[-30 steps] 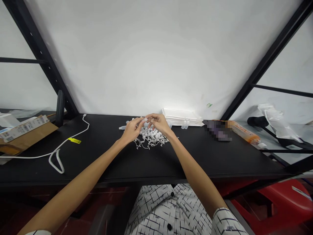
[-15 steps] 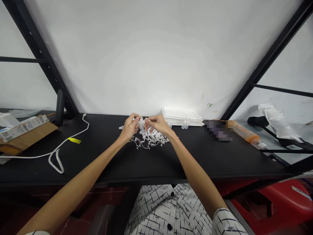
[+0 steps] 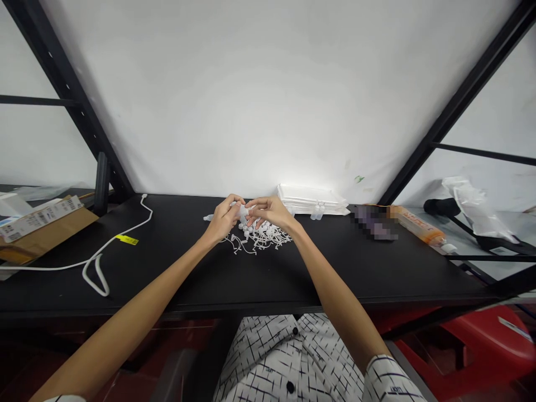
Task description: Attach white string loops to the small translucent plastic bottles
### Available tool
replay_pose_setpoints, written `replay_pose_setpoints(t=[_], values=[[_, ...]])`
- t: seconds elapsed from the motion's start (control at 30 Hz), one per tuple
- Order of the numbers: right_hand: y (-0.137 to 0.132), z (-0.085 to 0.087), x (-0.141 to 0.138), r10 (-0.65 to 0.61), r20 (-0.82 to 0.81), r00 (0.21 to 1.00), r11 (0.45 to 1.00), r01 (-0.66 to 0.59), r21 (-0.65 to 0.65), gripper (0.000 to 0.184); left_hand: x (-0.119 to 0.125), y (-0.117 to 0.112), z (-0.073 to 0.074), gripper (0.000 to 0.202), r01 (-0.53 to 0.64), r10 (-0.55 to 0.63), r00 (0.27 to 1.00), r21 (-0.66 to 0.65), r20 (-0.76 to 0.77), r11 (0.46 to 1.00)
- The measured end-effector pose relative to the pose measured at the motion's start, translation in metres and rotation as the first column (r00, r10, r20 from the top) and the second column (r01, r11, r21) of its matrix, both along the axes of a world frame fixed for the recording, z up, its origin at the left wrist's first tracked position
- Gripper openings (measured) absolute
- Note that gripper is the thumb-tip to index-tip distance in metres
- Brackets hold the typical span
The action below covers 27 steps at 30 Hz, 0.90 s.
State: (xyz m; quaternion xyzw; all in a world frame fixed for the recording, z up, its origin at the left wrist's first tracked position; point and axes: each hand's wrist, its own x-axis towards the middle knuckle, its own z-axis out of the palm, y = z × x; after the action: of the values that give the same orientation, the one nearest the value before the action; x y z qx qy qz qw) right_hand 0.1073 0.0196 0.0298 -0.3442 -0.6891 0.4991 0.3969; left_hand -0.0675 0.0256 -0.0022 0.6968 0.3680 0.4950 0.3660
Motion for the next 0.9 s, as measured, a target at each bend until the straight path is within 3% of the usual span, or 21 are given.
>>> replay_pose_setpoints(t=[0.17, 0.33, 0.5, 0.63, 0.9], values=[[0.002, -0.0034, 0.0015, 0.044, 0.035, 0.998, 0.999, -0.045, 0.014, 0.033, 0.0009, -0.003, 0.0048, 0.018, 0.109, -0.077, 0.987, -0.246, 0.139, 0.963], [-0.001, -0.0058, -0.0005, 0.009, 0.046, 0.999, 0.998, -0.012, 0.059, 0.03, 0.0009, -0.0049, 0.0069, 0.017, 0.128, -0.082, 0.984, -0.313, 0.156, 0.941], [-0.0051, -0.008, -0.0038, 0.003, 0.003, 1.0, 0.995, -0.003, 0.101, 0.033, -0.0003, -0.0039, 0.0036, 0.019, 0.069, -0.052, 0.995, -0.203, 0.086, 0.977], [-0.0059, -0.0093, -0.0066, -0.015, -0.068, 0.998, 0.995, 0.022, 0.1, 0.036, -0.0037, -0.0041, 0.0017, 0.02, -0.014, 0.013, 0.998, -0.013, -0.061, 1.0], [-0.0013, -0.0086, -0.0018, -0.013, -0.138, 0.99, 0.994, 0.028, 0.108, 0.034, -0.0026, -0.008, 0.004, 0.034, 0.016, 0.071, 0.952, 0.282, -0.298, 0.959]])
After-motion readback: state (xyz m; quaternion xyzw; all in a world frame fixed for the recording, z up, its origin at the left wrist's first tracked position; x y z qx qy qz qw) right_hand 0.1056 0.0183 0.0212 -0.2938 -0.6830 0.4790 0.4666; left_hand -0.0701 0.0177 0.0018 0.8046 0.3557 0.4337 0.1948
